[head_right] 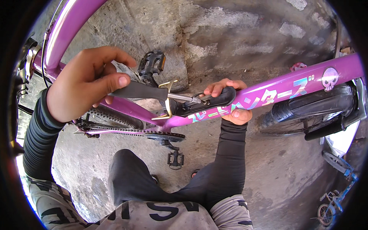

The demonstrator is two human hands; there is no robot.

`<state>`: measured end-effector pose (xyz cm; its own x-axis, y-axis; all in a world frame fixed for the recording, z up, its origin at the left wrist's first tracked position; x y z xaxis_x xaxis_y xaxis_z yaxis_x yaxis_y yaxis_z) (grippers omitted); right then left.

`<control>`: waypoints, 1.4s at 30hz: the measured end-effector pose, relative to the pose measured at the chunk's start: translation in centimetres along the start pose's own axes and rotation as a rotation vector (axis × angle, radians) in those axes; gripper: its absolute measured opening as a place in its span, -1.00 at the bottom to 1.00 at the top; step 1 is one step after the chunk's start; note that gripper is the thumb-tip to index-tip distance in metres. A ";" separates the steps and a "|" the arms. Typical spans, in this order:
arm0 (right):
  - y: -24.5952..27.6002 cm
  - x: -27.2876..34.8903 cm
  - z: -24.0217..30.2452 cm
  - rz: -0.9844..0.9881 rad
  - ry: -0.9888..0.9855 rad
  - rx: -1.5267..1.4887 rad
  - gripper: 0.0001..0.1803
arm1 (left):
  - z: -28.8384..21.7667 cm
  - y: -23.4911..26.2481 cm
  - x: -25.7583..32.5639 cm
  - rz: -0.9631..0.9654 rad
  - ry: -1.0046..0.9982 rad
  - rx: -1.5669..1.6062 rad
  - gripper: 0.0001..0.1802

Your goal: The person kneels beside a purple bicycle and uses a T-handle wrench to tighten a bolt on the frame near the bottom bracket. The person adjusts the tool and applies torque to secure the component.

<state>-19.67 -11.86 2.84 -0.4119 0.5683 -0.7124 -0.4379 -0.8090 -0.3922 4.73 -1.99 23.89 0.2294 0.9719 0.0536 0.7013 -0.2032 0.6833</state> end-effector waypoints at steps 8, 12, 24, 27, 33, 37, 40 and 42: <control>0.1 -0.1 0.5 0.035 -0.001 0.015 -0.28 | -0.8 0.6 -0.6 0.220 -0.017 -0.316 -0.72; 0.0 -0.4 0.1 0.052 0.004 0.002 -0.28 | 1.1 0.9 0.2 0.069 -0.763 -0.883 -0.66; 0.0 -0.3 0.3 0.070 0.015 -0.011 -0.26 | 0.7 0.7 0.2 0.134 -0.277 -0.394 -0.61; -0.1 -0.4 0.0 0.071 0.023 -0.026 -0.27 | 1.4 0.4 0.7 0.006 -0.635 -0.708 -0.65; -0.1 -0.2 0.2 0.060 0.016 -0.025 -0.29 | 0.8 0.8 0.5 0.154 0.454 0.334 -0.41; 0.0 -0.3 0.3 0.069 0.019 -0.033 -0.30 | 1.1 0.5 -0.6 0.250 0.370 0.285 -0.37; -0.2 -0.5 0.1 0.084 0.032 -0.035 -0.31 | 1.0 1.4 -0.5 0.193 -0.282 -0.429 -0.63; -0.3 -0.5 0.2 0.073 0.022 -0.038 -0.30 | 1.2 1.5 -0.3 0.206 -0.562 -0.827 -0.52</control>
<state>-19.51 -11.88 3.37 -0.4240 0.5045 -0.7521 -0.3768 -0.8534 -0.3601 6.53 -2.68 24.08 0.7258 0.6876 0.0232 -0.0251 -0.0073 0.9997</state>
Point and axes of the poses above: each hand's wrist, its own x-axis away from the middle knuckle, its own y-axis out of the back of the hand, z = x × y, the point moved 2 cm from there along -x, towards the middle knuckle, and after that the axes turned 11 degrees about x, right-handed, at the moved point
